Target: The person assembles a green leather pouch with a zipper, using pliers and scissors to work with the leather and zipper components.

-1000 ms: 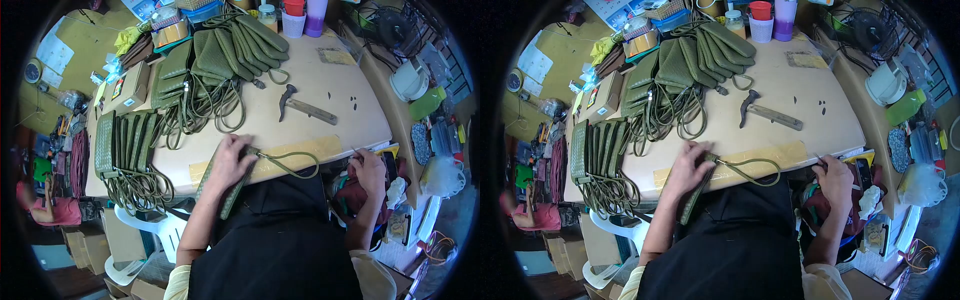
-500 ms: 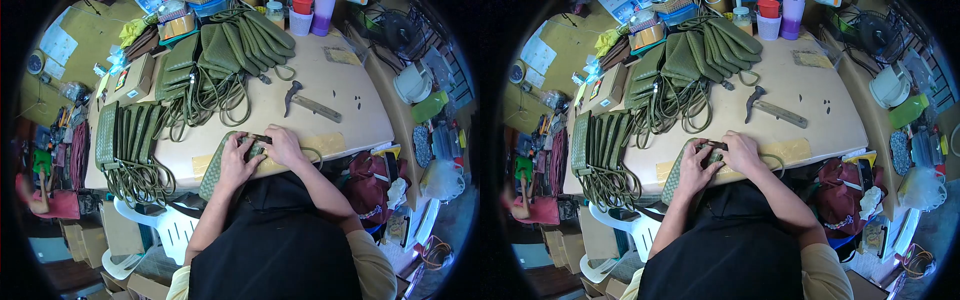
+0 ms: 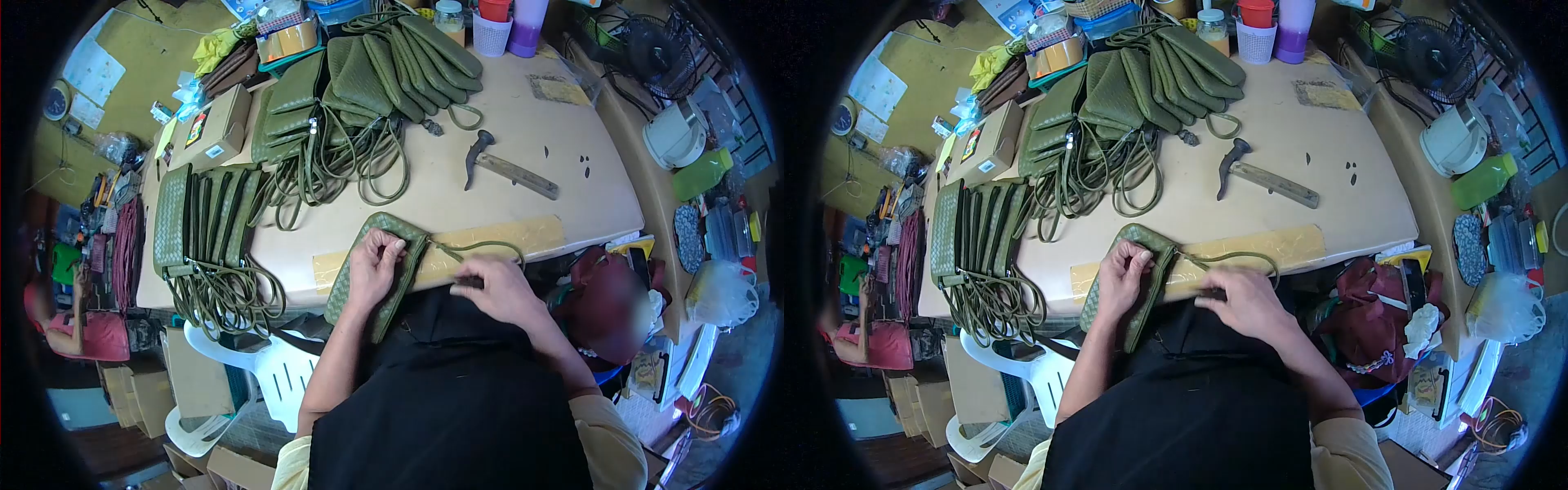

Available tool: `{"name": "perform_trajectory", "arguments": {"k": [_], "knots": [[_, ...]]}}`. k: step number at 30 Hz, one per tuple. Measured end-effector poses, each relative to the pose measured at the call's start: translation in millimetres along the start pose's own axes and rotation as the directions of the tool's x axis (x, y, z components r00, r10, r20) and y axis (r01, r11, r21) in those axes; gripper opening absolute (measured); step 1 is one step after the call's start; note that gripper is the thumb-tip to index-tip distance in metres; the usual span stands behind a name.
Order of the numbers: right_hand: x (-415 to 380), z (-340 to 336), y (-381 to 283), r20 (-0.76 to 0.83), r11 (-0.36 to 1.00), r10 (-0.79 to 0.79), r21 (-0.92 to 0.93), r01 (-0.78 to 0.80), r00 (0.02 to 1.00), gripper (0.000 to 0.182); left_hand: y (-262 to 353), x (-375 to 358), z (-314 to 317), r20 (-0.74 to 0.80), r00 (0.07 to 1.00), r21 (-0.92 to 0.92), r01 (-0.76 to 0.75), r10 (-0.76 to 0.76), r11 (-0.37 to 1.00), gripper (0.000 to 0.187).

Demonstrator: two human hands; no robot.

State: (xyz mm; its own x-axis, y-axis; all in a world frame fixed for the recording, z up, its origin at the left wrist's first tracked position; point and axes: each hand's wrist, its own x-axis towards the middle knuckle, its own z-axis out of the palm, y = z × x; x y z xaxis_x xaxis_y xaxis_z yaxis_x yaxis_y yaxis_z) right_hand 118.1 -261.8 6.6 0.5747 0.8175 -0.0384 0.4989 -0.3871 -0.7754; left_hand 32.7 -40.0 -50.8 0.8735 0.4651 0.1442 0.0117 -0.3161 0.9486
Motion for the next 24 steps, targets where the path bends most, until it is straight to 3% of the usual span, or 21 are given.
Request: {"name": "perform_trajectory", "arguments": {"k": [1, 3, 5, 9, 12, 14, 17, 18, 20, 21, 23, 24], "knots": [[1, 2, 1, 0.003, 1.0, 0.001, 0.003, -0.001, 1.0, 0.027, 2, 0, -1, 0.057, 0.989, -0.102, 0.14, -0.135, 0.985, 0.014], [10, 7, -5, -0.271, 1.0, -0.013, -0.012, 0.01, 0.962, 0.031, 5, 5, -5, 0.102, 0.979, -0.128, 0.186, -0.174, 0.974, 0.015], [19, 15, -3, -0.281, 0.998, -0.036, -0.052, 0.022, 0.959, 0.034, 2, 9, -9, 0.209, 0.962, -0.272, 0.231, -0.177, 0.934, 0.013], [27, 27, -7, -0.223, 0.987, -0.049, -0.16, 0.013, 0.973, 0.033, -2, 11, -15, 0.254, 0.949, -0.285, 0.26, -0.189, 0.923, 0.012], [28, 31, -9, -0.2, 0.983, -0.039, -0.182, 0.003, 0.979, 0.034, -4, 9, -19, 0.259, 0.962, -0.247, 0.156, -0.09, 0.956, 0.011], [29, 32, -12, -0.215, 0.979, -0.043, -0.202, -0.001, 0.976, 0.033, -1, 9, -26, 0.365, 0.928, -0.371, 0.071, 0.076, 0.926, 0.011], [33, 36, -17, -0.262, 0.989, -0.034, -0.15, -0.006, 0.965, 0.027, -6, 9, -28, 0.381, 0.92, -0.387, 0.071, 0.09, 0.919, 0.008], [38, 41, -16, -0.268, 0.986, -0.096, -0.155, 0.056, 0.959, 0.024, -8, 9, -27, 0.381, 0.92, -0.389, 0.072, 0.089, 0.919, 0.008], [50, 54, 5, -0.288, 0.971, -0.217, -0.16, 0.177, 0.933, 0.015, -9, 9, -26, 0.294, 0.955, -0.574, 0.151, 0.031, 0.805, 0.008], [50, 54, 5, -0.287, 0.97, -0.22, -0.162, 0.179, 0.932, 0.015, -8, 8, -26, 0.291, 0.956, -0.575, 0.148, 0.032, 0.805, 0.008], [47, 54, 5, -0.374, 0.984, -0.161, 0.006, 0.176, 0.913, 0.017, -2, 2, -27, 0.199, 0.98, -0.256, 0.044, 0.008, 0.966, 0.013], [47, 52, 5, -0.368, 0.984, -0.163, 0.006, 0.177, 0.916, 0.017, 5, -1, -28, 0.283, 0.959, -0.201, 0.037, 0.022, 0.979, 0.02]]}}
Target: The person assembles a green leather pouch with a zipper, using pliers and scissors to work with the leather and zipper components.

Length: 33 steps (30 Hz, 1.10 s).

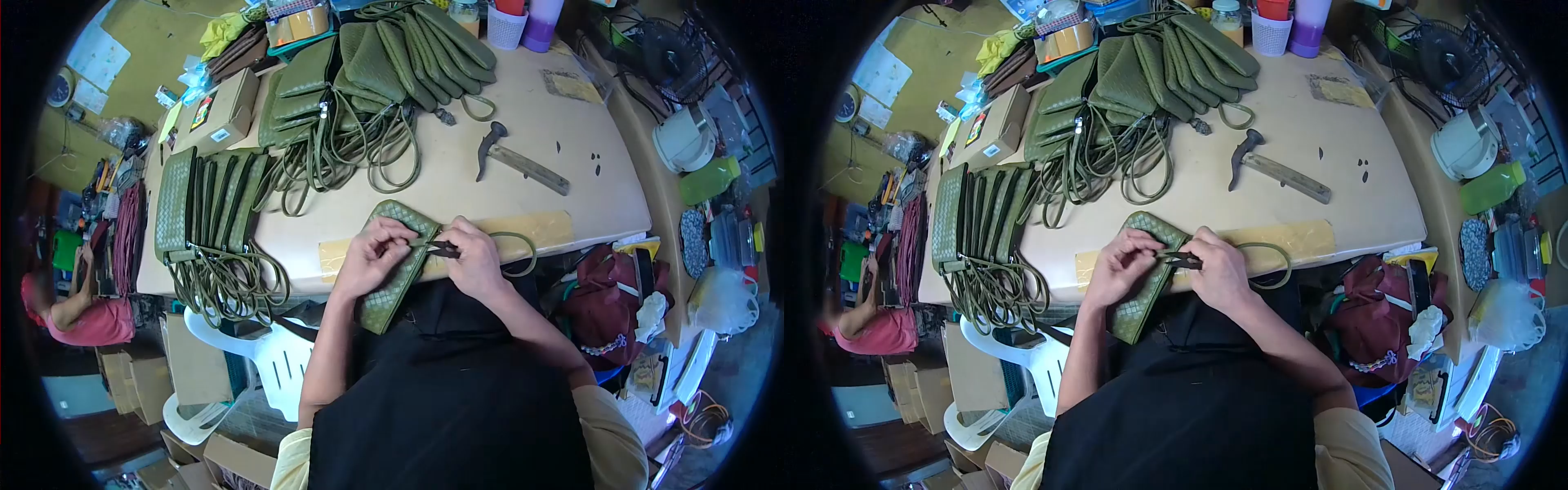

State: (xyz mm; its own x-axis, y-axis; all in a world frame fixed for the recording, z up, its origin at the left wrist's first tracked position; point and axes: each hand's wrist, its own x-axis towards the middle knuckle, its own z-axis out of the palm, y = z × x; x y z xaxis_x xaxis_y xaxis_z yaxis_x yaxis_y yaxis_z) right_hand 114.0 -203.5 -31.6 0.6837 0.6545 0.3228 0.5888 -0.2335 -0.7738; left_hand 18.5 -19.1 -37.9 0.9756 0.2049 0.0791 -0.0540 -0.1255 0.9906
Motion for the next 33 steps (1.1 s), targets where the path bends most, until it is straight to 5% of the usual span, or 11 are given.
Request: {"name": "perform_trajectory", "arguments": {"k": [1, 3, 12, 14, 15, 17, 21, 29, 31, 33], "knots": [[0, -3, -1, 0.023, 0.999, 0.039, 0.034, -0.04, 0.999, 0.017, 5, 0, 3, -0.004, 1.0, -0.003, 0.004, -0.004, 1.0, 0.02], [-1, -4, -1, 0.049, 0.994, 0.081, 0.066, -0.085, 0.995, 0.017, 10, 2, 11, 0.055, 0.994, 0.31, -0.102, 0.089, 0.945, 0.025], [4, -22, -4, 0.214, 0.998, 0.065, -0.002, -0.066, 0.975, 0.018, 4, 4, 18, -0.008, 0.981, 0.376, -0.175, 0.192, 0.91, 0.01], [5, -44, -17, 0.68, 0.998, 0.057, -0.068, -0.014, 0.731, 0.023, 3, 5, 14, 0.006, 0.983, 0.389, -0.17, 0.182, 0.906, 0.007], [1, -44, -18, 0.68, 0.998, 0.057, -0.068, -0.014, 0.731, 0.023, 3, 5, 12, -0.001, 0.988, 0.351, -0.142, 0.153, 0.925, 0.006], [-9, -44, -21, 0.408, 1.0, -0.008, -0.009, 0.013, 0.913, 0.03, 2, 5, 12, -0.003, 0.992, 0.311, -0.116, 0.123, 0.943, 0.005], [-3, -31, -24, 0.161, 0.967, 0.098, -0.25, -0.055, 0.982, 0.027, 1, 6, 14, -0.04, 0.994, 0.299, -0.086, 0.103, 0.95, 0.005], [-3, -12, -8, 0.101, 0.967, 0.011, -0.255, 0.015, 0.995, 0.019, -9, 4, 9, -0.012, 0.984, 0.227, -0.171, 0.178, 0.959, 0.012], [1, -23, -8, -0.026, 0.978, 0.173, -0.117, -0.175, 0.985, 0.019, 16, 7, 10, -0.048, 0.999, 0.245, 0.03, -0.019, 0.969, 0.029], [4, -32, -2, -0.079, 0.972, 0.197, -0.115, -0.206, 0.977, 0.025, 34, 19, 16, 0.019, 1.0, 0.414, 0.009, -0.018, 0.91, 0.046]]}}
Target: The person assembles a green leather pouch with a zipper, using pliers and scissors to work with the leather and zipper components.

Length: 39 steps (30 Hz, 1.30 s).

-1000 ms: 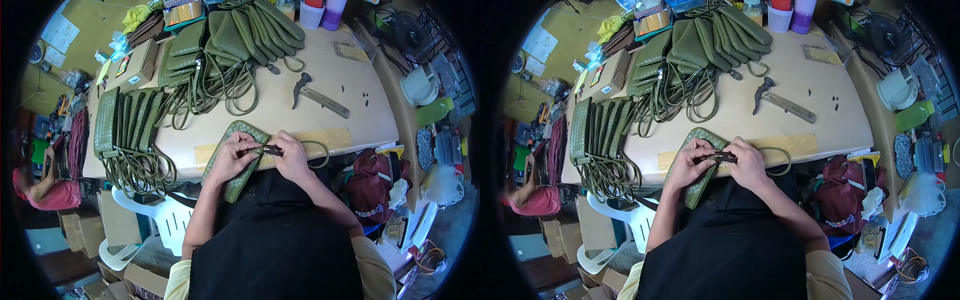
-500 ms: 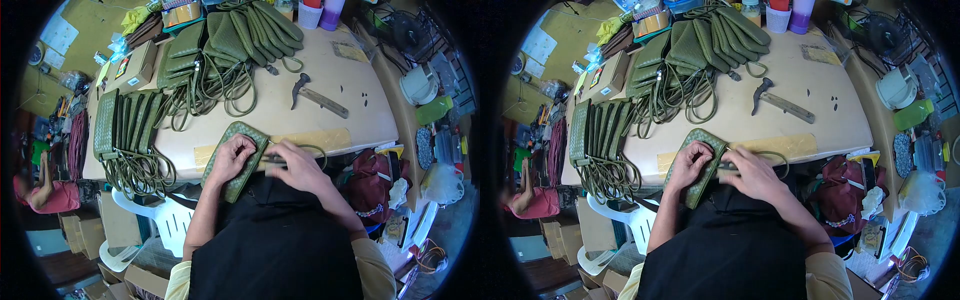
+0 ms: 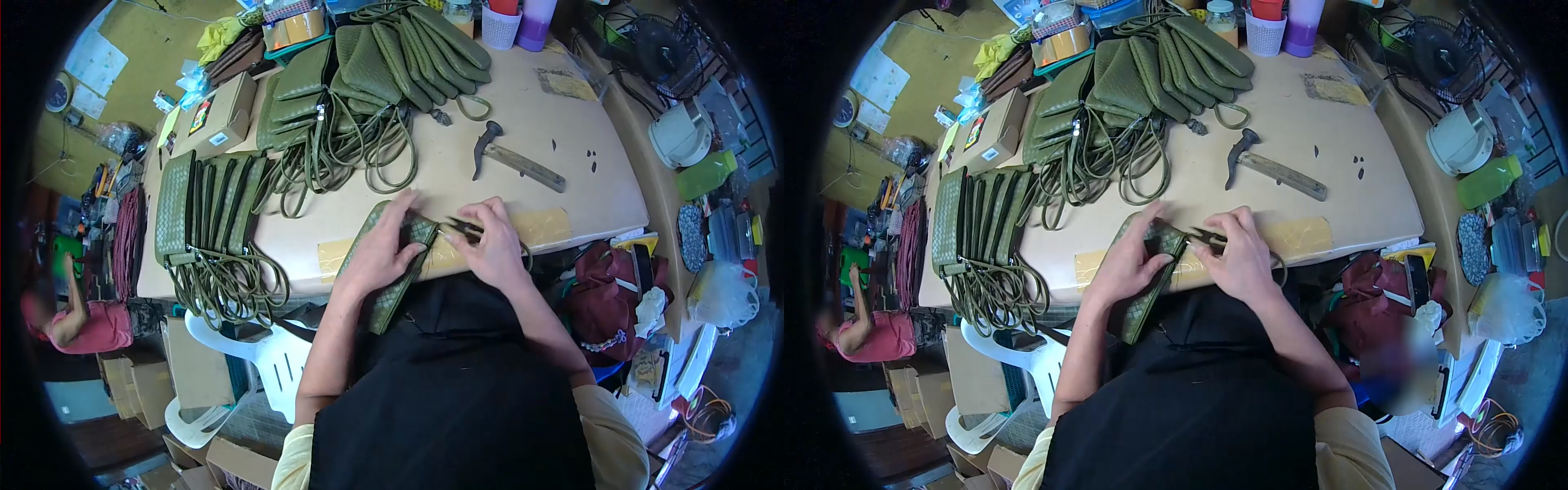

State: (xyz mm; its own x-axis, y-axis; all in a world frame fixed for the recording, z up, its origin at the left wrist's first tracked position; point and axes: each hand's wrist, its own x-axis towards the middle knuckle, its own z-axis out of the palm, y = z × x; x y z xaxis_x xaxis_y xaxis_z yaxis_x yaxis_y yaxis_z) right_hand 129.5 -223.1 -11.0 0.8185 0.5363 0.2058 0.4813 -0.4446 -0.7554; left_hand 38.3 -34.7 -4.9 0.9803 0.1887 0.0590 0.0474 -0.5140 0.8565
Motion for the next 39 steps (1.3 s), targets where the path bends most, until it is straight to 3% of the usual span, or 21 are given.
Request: {"name": "perform_trajectory", "arguments": {"k": [2, 3, 4, 6, 7, 8, 10, 11, 12, 15, 19, 21, 22, 23, 24, 26, 28, 31, 33, 39], "knots": [[4, -7, 4, 0.111, 0.996, 0.031, -0.084, -0.022, 0.993, 0.034, 2, 11, 1, 0.082, 0.987, 0.399, -0.162, 0.141, 0.903, 0.054], [6, -11, 3, 0.196, 0.984, 0.023, -0.178, 0.013, 0.98, 0.038, 3, 18, -3, 0.121, 0.978, 0.389, -0.206, 0.172, 0.898, 0.051], [7, -12, 2, 0.186, 0.984, 0.017, -0.179, 0.017, 0.982, 0.038, 9, 19, -6, 0.12, 0.976, 0.393, -0.216, 0.182, 0.894, 0.051], [8, -11, 0, 0.372, 0.997, 0.074, -0.012, -0.075, 0.925, 0.031, 32, 18, -17, 0.135, 0.991, 0.223, -0.045, 0.015, 0.974, 0.041], [7, -10, -6, 0.371, 0.941, 0.08, 0.278, -0.193, 0.925, 0.024, 45, 14, -24, 0.056, 0.998, 0.153, -0.019, 0.011, 0.988, 0.035], [8, -12, -16, 0.36, 0.942, 0.063, 0.285, -0.174, 0.931, 0.024, 55, 10, -28, 0.047, 0.999, 0.165, -0.032, 0.025, 0.986, 0.035], [10, -27, -46, 0.076, 0.863, -0.184, 0.489, 0.124, 0.98, 0.021, 70, -1, -35, -0.21, 0.962, -0.059, -0.19, 0.174, 0.98, 0.034], [14, -33, -58, -0.019, 0.862, -0.267, 0.443, 0.247, 0.964, 0.023, 78, -6, -39, -0.282, 0.928, -0.047, -0.268, 0.244, 0.962, 0.035], [18, -38, -67, -0.026, 0.851, -0.288, 0.451, 0.269, 0.957, 0.023, 88, -10, -46, -0.302, 0.881, 0.121, -0.344, 0.365, 0.931, 0.037], [25, -45, -82, -0.126, 0.828, -0.476, 0.271, 0.492, 0.87, 0.025, 95, -20, -46, -0.393, 0.828, 0.154, -0.368, 0.399, 0.917, 0.031], [23, -29, -72, -0.093, 0.843, -0.492, 0.199, 0.5, 0.866, 0.022, 66, -31, -25, -0.453, 0.837, 0.0, -0.345, 0.308, 0.938, 0.02], [19, -26, -69, -0.091, 0.84, -0.502, 0.186, 0.51, 0.86, 0.021, 62, -37, -20, -0.479, 0.853, -0.193, -0.331, 0.205, 0.924, 0.008], [16, -26, -67, -0.085, 0.843, -0.496, 0.19, 0.503, 0.864, 0.021, 59, -39, -17, -0.477, 0.857, -0.198, -0.323, 0.197, 0.926, 0.008], [14, -26, -66, -0.055, 0.868, -0.455, 0.197, 0.457, 0.889, 0.021, 57, -39, -15, -0.478, 0.87, -0.34, -0.311, 0.121, 0.888, 0.005], [13, -26, -66, -0.027, 0.889, -0.415, 0.203, 0.411, 0.91, 0.022, 55, -39, -13, -0.469, 0.882, -0.474, -0.297, 0.048, 0.829, 0.005], [12, -30, -69, 0.01, 0.907, -0.364, 0.233, 0.352, 0.931, 0.025, 52, -40, -14, -0.425, 0.904, -0.501, -0.28, 0.049, 0.819, 0.01], [10, -37, -75, 0.046, 0.922, -0.311, 0.258, 0.289, 0.949, 0.029, 52, -39, -11, -0.419, 0.907, -0.591, -0.237, -0.042, 0.771, 0.013], [6, -46, -84, -0.072, 0.925, -0.342, 0.15, 0.349, 0.937, 0.037, 49, -39, -7, -0.419, 0.908, -0.61, -0.261, -0.025, 0.749, 0.016], [4, -49, -86, -0.098, 0.888, -0.46, -0.058, 0.456, 0.882, 0.037, 51, -38, -5, -0.427, 0.904, -0.588, -0.272, -0.007, 0.762, 0.017], [2, -47, -89, -0.159, 0.875, -0.48, -0.018, 0.483, 0.863, 0.038, 59, -38, -3, -0.417, 0.905, -0.537, -0.318, 0.082, 0.781, 0.017]]}}
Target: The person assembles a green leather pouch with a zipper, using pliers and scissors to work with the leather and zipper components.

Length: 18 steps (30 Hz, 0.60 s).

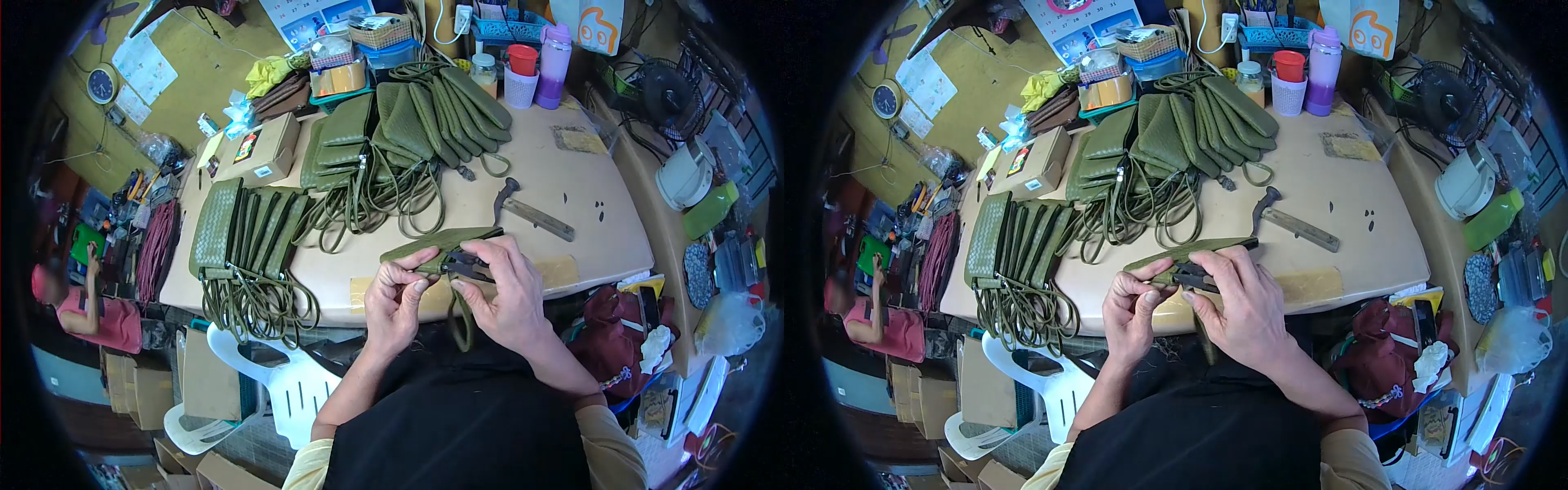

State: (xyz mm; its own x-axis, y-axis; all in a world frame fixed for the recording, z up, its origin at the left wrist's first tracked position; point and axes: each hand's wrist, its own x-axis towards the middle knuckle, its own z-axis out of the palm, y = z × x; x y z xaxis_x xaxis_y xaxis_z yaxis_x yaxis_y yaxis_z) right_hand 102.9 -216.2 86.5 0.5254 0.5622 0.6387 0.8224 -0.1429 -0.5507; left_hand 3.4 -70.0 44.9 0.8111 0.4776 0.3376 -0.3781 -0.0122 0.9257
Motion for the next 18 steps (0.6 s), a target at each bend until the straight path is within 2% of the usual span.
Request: {"name": "perform_trajectory", "arguments": {"k": [5, 8, 13, 18], "knots": [[-2, 1, 1, -0.055, 1.0, -0.016, 0.007, 0.017, 0.998, 0.037, 7, -1, 1, -0.022, 0.999, -0.111, 0.022, -0.024, 0.994, 0.018], [-3, 2, -1, -0.117, 0.977, -0.141, -0.176, 0.119, 0.983, 0.031, 11, 3, 1, -0.04, 0.999, -0.163, 0.019, -0.026, 0.986, 0.018], [0, 5, -3, -0.148, 0.955, -0.214, -0.24, 0.175, 0.965, 0.035, 16, 4, 4, -0.042, 0.994, -0.32, 0.081, -0.1, 0.944, 0.019], [5, 5, -7, -0.187, 0.918, -0.297, -0.327, 0.226, 0.936, 0.034, 16, 5, 8, -0.055, 0.994, -0.36, 0.071, -0.097, 0.93, 0.016]]}}
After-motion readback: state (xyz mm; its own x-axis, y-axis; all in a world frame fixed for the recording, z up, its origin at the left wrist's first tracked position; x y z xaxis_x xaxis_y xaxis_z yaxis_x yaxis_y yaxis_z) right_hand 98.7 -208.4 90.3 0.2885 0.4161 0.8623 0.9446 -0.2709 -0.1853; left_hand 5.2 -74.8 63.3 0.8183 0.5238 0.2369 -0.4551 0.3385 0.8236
